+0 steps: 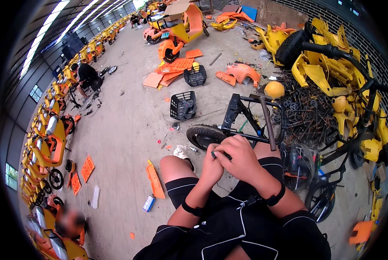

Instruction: The person uses a hammer to knock a component onto a bicycle frame, then fits a small spring and connector onto the rear axle area, and finally uses pliers to secure a cable.

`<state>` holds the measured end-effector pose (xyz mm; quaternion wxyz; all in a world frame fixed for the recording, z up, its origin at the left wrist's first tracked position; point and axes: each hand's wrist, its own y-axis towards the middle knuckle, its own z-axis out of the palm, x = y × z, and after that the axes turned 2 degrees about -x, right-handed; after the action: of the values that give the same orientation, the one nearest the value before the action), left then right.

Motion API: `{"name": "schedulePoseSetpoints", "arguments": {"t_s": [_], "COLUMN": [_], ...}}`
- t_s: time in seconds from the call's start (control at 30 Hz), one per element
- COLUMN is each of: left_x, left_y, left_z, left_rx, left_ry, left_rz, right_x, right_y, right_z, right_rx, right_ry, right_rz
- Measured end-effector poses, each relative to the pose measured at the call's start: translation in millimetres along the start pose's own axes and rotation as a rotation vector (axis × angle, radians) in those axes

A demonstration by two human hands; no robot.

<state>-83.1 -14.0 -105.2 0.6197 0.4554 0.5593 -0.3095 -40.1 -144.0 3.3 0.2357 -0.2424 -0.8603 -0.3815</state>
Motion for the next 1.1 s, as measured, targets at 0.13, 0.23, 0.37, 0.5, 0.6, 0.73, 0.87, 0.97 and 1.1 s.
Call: {"name": "schedulePoseSetpoints", "arguments": {"t_s": [0.13, 0.23, 0.37, 0.5, 0.6, 0.73, 0.87, 0.97, 1.1], "left_x": [-7, -9, -11, -13, -27, -39, -39, -35, -28], "left_y": [0, -1, -5, -10, -14, -19, -20, -20, -18], "left_z": [2, 3, 5, 6, 7, 10, 14, 15, 13], "left_rx": [0.022, 0.025, -0.017, -0.060, -0.101, -0.154, -0.166, -0.188, -0.212], "left_ry": [0.042, 0.093, 0.240, 0.359, 0.429, 0.522, 0.613, 0.672, 0.792], "left_rz": [0.006, -0.029, -0.022, -0.019, -0.040, 0.058, 0.062, 0.093, 0.183], "right_x": [-6, -3, -1, -3, -3, -4, -10, -20, -33], "right_y": [-1, -5, -10, -15, -18, -21, -27, -33, -42], "right_z": [-5, -7, -3, 4, 3, -6, -9, -7, 2], "right_rx": [0.035, 0.015, 0.002, -0.057, -0.058, -0.009, 0.084, 0.127, 0.115], "right_ry": [0.036, -0.016, -0.054, -0.052, 0.016, 0.095, 0.341, 0.540, 0.669], "right_rz": [-0.044, -0.049, 0.021, 0.073, 0.139, 0.203, 0.453, 0.634, 0.713]}}
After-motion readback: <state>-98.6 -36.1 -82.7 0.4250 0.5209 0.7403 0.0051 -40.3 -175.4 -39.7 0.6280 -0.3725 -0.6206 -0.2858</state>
